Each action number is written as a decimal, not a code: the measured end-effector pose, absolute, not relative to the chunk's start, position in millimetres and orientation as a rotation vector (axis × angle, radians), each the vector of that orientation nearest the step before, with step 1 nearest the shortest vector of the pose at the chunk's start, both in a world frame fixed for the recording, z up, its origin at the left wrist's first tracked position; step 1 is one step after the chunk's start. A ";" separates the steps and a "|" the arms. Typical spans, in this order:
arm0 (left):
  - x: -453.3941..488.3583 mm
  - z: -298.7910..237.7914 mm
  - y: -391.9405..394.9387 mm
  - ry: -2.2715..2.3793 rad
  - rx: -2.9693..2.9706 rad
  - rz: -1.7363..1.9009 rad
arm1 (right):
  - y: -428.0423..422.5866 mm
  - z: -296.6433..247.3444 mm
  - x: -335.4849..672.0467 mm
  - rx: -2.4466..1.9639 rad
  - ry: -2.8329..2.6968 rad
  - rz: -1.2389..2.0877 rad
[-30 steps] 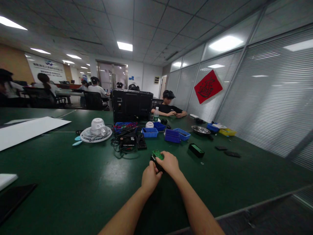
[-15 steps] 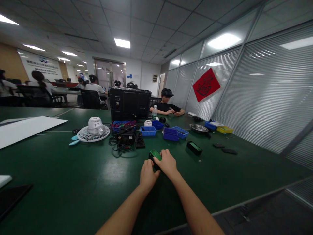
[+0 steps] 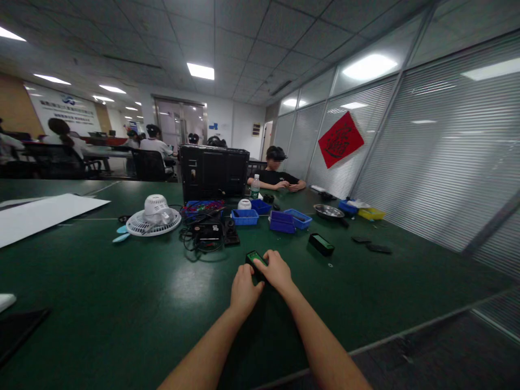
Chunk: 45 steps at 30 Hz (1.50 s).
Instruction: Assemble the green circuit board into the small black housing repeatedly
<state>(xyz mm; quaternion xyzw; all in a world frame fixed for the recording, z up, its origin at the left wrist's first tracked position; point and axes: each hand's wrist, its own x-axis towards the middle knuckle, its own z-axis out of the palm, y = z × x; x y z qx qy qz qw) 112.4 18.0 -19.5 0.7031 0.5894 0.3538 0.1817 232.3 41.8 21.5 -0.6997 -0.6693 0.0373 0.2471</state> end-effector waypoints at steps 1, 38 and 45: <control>112.4 -19.9 18.1 1.663 1.980 1.005 | 43.9 20.7 234.5 -1.899 -1.802 0.135; 62.1 15.7 -11.0 1.891 1.982 0.803 | 71.6 -18.6 237.6 -1.336 -1.519 1.231; 21.9 21.5 -30.2 2.032 1.941 0.707 | 70.8 -17.8 239.2 -1.326 -1.535 1.236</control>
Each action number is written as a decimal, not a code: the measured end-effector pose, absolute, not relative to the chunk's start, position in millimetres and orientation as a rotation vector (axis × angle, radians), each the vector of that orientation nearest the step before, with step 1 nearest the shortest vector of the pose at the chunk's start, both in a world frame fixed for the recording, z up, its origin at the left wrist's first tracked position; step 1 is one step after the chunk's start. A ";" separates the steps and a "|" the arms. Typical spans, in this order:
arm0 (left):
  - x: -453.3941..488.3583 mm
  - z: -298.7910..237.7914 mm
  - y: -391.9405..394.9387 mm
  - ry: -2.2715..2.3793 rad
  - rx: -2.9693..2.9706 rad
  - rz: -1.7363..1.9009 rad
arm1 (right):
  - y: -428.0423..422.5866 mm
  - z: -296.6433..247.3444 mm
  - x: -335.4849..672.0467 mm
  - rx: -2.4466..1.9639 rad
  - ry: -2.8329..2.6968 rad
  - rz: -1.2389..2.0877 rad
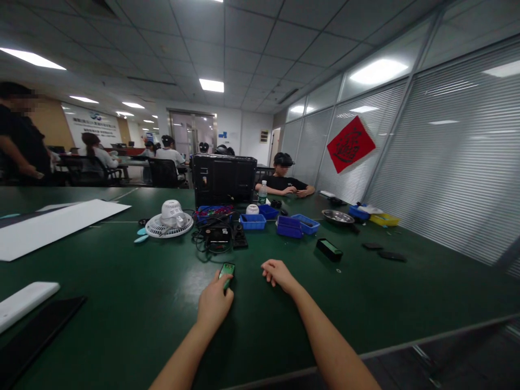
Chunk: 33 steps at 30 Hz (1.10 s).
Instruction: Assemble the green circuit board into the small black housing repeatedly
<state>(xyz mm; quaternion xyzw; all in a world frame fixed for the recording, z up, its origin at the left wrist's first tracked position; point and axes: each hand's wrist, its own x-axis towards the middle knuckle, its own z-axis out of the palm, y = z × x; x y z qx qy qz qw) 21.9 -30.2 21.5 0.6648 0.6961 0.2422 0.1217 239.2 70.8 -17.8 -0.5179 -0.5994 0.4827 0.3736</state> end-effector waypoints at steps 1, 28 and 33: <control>14.3 22.0 -30.4 2.060 1.925 0.705 | 70.6 -17.7 239.3 -1.322 -1.538 1.237; -153.9 27.2 -5.7 2.695 1.301 1.048 | 68.1 -11.9 237.6 -1.343 -1.558 1.198; -157.7 22.6 0.2 2.713 1.218 1.011 | 67.8 -7.0 239.0 -1.395 -1.505 1.006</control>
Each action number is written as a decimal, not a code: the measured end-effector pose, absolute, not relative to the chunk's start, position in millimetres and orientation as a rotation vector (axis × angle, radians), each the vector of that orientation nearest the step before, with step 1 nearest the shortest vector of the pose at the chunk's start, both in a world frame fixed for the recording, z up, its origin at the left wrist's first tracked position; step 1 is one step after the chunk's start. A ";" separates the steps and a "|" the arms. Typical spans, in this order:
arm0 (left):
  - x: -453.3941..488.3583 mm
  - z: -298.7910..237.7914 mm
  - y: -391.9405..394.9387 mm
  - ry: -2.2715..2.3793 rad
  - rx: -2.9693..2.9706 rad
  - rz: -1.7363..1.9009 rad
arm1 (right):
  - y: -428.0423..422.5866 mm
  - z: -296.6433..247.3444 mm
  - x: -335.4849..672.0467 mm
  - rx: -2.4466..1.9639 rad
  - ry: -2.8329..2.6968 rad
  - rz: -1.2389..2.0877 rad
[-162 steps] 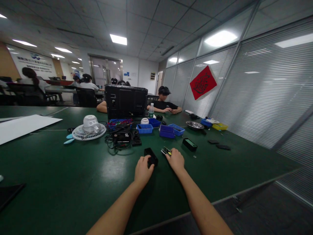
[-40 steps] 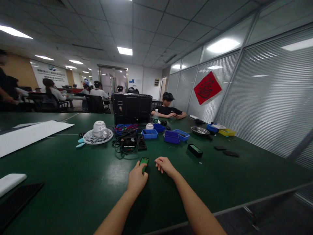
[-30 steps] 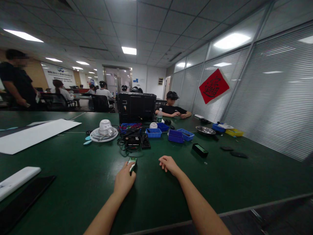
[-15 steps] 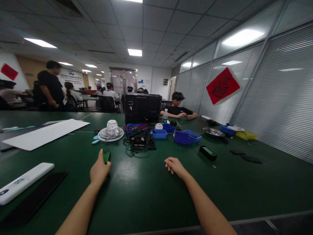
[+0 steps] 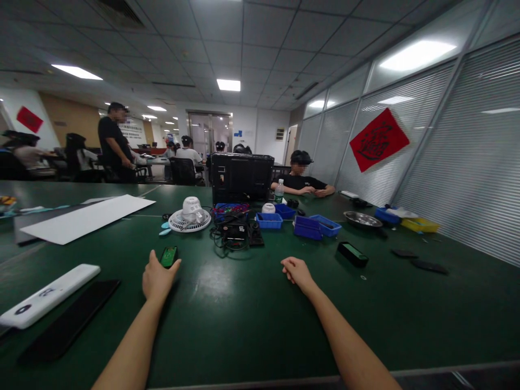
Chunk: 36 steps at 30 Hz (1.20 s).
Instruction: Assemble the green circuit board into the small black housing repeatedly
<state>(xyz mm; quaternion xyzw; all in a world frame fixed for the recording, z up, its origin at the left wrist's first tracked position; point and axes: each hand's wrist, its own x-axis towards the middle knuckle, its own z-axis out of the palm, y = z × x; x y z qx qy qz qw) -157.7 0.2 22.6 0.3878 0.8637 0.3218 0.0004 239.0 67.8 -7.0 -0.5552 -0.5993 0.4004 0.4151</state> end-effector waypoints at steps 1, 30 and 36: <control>-158.7 21.1 1.6 2.708 1.214 0.969 | 68.3 -6.5 239.9 -1.408 -1.497 0.965; -54.5 1.7 -6.8 2.394 1.900 0.879 | 75.9 -12.6 245.0 -1.493 -1.618 0.893; -22.3 -0.6 -5.3 2.243 1.987 0.908 | 75.6 -11.4 244.6 -1.511 -1.634 0.871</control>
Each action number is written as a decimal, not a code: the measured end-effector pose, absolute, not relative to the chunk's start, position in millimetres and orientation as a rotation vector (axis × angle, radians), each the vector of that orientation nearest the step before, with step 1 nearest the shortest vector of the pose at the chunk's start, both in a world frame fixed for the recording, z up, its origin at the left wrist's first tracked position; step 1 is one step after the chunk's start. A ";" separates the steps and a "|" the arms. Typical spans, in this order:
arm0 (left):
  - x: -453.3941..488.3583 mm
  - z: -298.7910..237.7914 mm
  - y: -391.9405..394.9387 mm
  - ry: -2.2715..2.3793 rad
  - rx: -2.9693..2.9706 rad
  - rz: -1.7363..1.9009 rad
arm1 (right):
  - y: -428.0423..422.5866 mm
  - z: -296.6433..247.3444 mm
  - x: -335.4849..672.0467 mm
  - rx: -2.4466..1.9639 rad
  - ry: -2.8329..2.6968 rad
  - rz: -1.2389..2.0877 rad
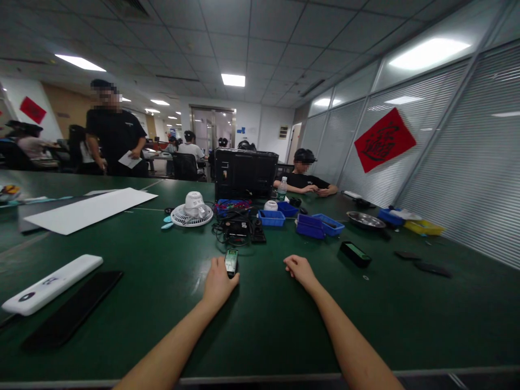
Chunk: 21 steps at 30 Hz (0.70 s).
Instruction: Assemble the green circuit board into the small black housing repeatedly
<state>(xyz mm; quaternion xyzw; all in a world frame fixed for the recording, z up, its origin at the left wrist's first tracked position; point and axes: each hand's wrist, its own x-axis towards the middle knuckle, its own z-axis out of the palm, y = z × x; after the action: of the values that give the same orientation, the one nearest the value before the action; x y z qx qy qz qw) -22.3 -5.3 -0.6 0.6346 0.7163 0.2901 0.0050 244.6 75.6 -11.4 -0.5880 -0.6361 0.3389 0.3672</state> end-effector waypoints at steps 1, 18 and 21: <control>-18.0 -0.4 -4.5 2.225 1.999 0.910 | 76.2 -12.1 244.7 -1.508 -1.640 0.867; 46.1 -1.5 6.7 1.976 2.045 0.801 | 73.1 -14.2 236.7 -1.468 -1.716 0.814; 61.6 -8.0 6.9 1.849 2.047 0.892 | 71.4 -12.7 235.6 -1.476 -1.710 0.794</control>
<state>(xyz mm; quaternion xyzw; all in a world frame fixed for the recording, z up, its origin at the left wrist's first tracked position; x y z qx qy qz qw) 61.6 6.9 -8.0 0.7011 0.6330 0.3053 0.1210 235.6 71.4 -12.7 -0.5738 -0.6649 0.3087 0.3652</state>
